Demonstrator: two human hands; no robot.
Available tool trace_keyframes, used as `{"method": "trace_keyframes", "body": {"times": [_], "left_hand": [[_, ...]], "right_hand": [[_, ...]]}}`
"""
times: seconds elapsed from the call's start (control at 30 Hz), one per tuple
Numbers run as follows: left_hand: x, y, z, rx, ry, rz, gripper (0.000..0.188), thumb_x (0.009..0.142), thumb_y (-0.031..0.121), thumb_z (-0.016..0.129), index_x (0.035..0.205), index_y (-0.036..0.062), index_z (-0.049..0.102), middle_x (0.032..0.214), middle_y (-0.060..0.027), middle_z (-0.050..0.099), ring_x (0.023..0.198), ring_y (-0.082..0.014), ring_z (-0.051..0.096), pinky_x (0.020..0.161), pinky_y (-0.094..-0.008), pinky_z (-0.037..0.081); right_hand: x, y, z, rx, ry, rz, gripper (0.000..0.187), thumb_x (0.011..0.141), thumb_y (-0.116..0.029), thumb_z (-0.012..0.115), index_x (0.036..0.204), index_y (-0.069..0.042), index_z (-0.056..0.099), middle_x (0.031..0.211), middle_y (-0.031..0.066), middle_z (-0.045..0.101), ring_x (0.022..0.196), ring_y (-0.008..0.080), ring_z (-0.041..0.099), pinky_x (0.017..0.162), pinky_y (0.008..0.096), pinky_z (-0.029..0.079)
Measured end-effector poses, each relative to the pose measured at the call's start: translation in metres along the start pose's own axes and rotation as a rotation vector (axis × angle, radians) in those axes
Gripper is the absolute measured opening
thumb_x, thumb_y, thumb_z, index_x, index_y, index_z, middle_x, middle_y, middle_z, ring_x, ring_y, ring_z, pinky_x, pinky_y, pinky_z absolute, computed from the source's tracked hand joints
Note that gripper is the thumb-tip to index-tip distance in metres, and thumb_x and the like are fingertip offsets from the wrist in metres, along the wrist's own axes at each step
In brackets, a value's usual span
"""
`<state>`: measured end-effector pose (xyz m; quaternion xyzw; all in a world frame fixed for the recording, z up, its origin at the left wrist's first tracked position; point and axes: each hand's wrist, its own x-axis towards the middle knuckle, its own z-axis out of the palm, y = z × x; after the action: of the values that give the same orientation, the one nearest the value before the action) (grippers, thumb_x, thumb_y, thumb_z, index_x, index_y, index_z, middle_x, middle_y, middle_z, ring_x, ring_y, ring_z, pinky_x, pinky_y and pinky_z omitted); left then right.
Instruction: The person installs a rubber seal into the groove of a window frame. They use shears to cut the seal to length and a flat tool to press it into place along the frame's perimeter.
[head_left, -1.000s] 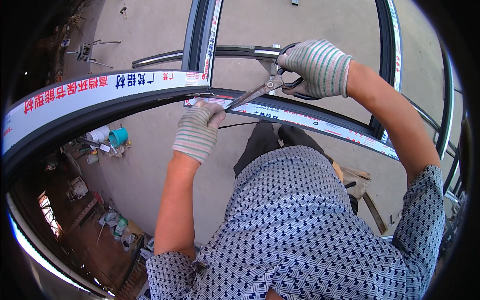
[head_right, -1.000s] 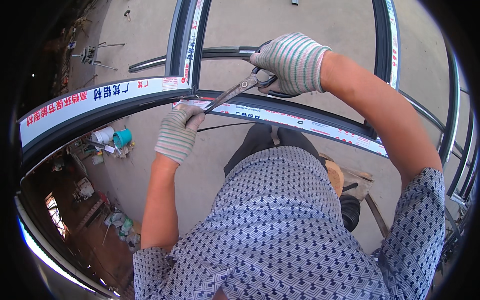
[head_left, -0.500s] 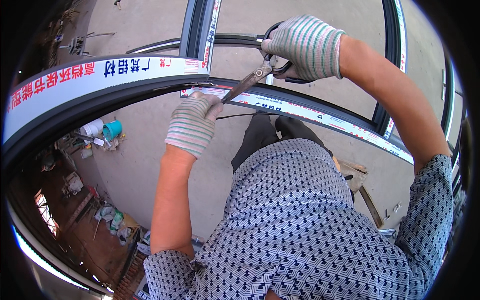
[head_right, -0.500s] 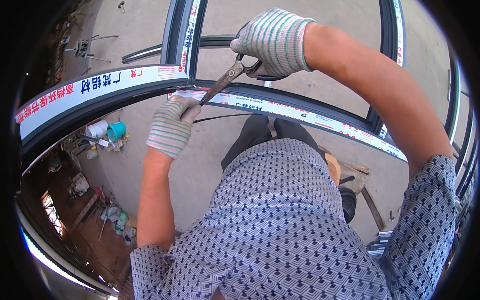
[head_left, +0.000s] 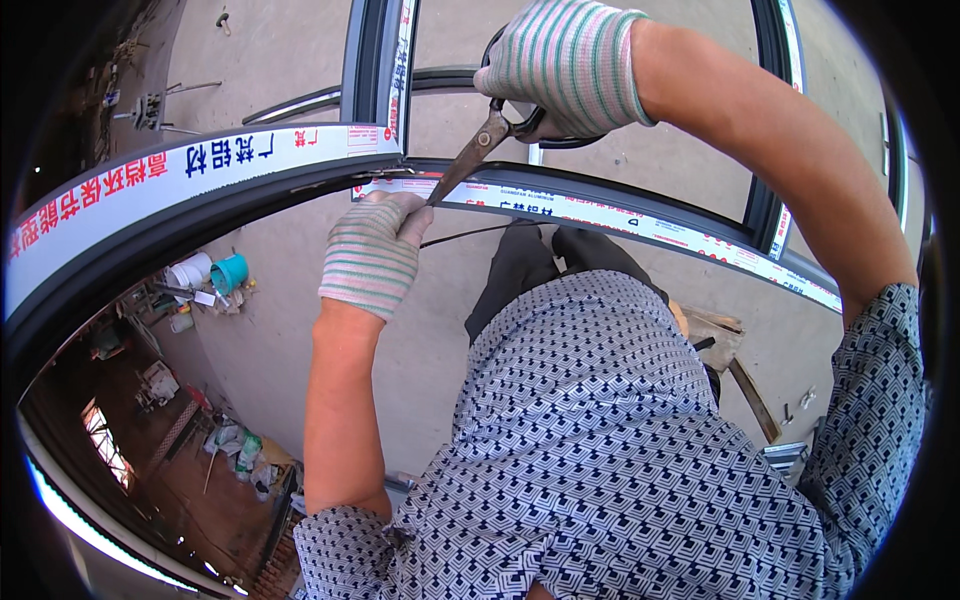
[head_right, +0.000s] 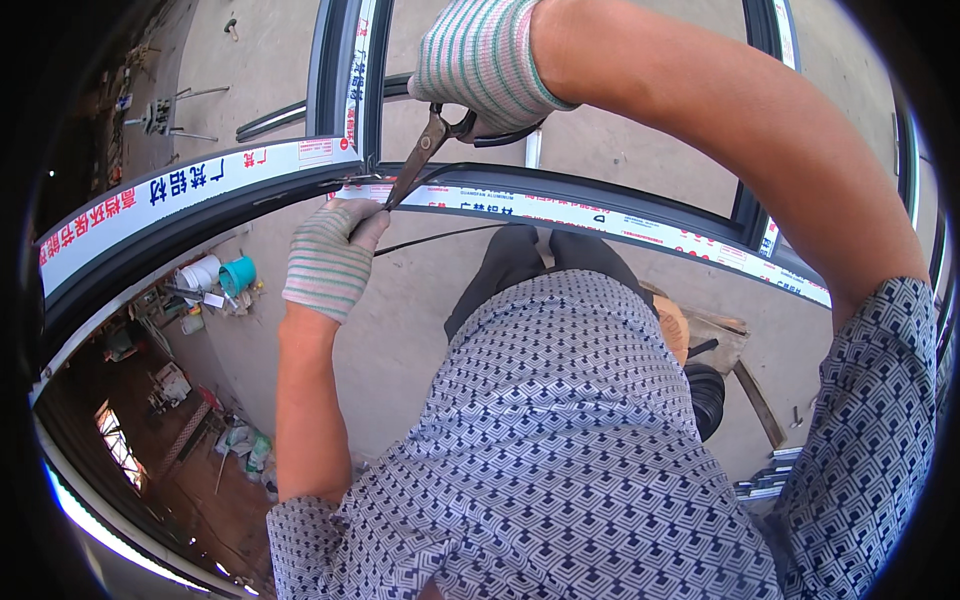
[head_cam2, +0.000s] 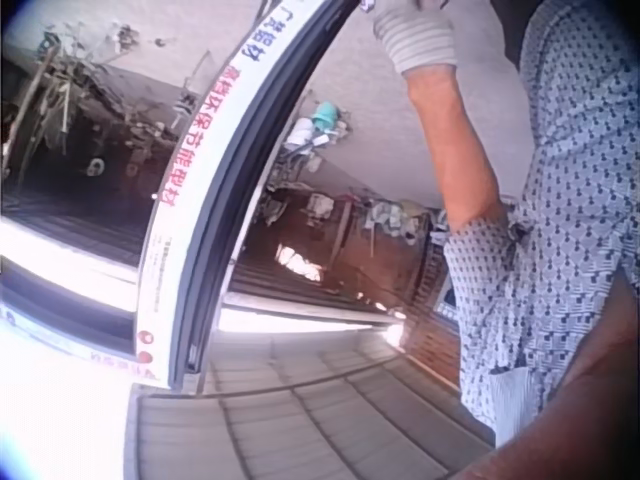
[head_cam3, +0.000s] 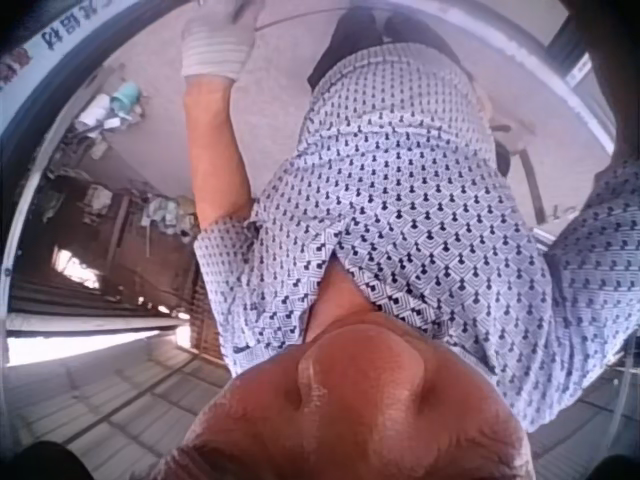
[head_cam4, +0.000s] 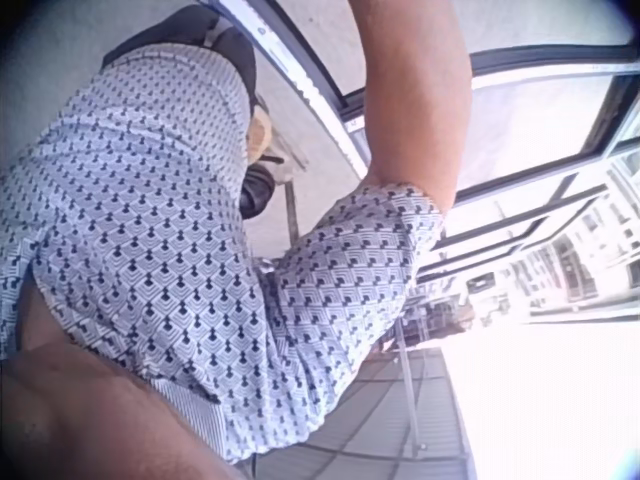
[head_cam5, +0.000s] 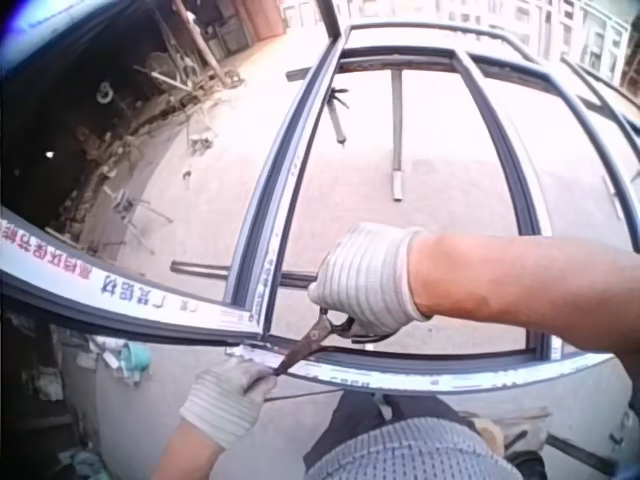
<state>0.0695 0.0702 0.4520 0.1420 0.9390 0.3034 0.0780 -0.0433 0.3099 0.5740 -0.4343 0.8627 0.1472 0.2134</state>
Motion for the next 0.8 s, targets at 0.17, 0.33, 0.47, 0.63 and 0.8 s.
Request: {"method": "trace_keyframes", "body": {"times": [0.17,0.33,0.47,0.63,0.8], "left_hand": [[-0.001,0.0,0.001,-0.067,0.042,-0.012,0.017,0.089,0.013,0.072,0.101,0.0011,0.073,0.086,-0.0134,0.068,0.075,-0.0239,0.065,0.072,-0.0345,0.052],[-0.002,-0.003,0.002,-0.199,0.027,-0.107,0.016,0.09,0.013,0.072,0.101,0.0013,0.074,0.082,-0.0077,0.067,0.071,-0.0142,0.062,0.067,-0.0302,0.051],[-0.001,-0.001,0.0,-0.296,-0.036,-0.217,0.017,0.09,0.014,0.072,0.103,0.002,0.074,0.08,-0.004,0.067,0.071,-0.0106,0.06,0.067,-0.0279,0.05],[-0.003,-0.011,-0.001,-0.34,-0.088,-0.219,0.021,0.091,0.013,0.072,0.108,0.0015,0.073,0.081,-0.0028,0.066,0.071,-0.0095,0.059,0.067,-0.0261,0.05],[-0.007,-0.02,0.0,-0.404,-0.069,-0.209,0.021,0.091,0.012,0.071,0.109,0.0013,0.071,0.084,-0.0028,0.066,0.073,-0.0094,0.059,0.068,-0.0259,0.051]], "right_hand": [[-0.002,0.0,-0.004,-0.014,-0.033,0.004,0.024,0.077,-0.029,0.072,0.092,-0.01,0.072,0.085,0.0144,0.072,0.084,0.0367,0.071,0.075,0.047,0.056],[-0.006,0.002,-0.006,0.015,-0.024,-0.023,0.027,0.078,-0.03,0.073,0.096,-0.01,0.071,0.087,0.0152,0.072,0.086,0.0377,0.071,0.077,0.048,0.055],[-0.002,0.002,0.001,0.009,-0.049,0.0,0.028,0.078,-0.031,0.073,0.097,-0.01,0.071,0.088,0.0152,0.073,0.088,0.0378,0.07,0.078,0.048,0.055],[-0.002,0.004,0.005,0.051,-0.036,-0.012,0.029,0.078,-0.032,0.074,0.098,-0.011,0.071,0.088,0.0147,0.073,0.088,0.0376,0.07,0.078,0.048,0.055],[-0.005,0.006,0.002,0.096,-0.026,-0.046,0.03,0.078,-0.034,0.074,0.098,-0.011,0.071,0.088,0.015,0.072,0.089,0.0375,0.07,0.078,0.0479,0.055]]}}
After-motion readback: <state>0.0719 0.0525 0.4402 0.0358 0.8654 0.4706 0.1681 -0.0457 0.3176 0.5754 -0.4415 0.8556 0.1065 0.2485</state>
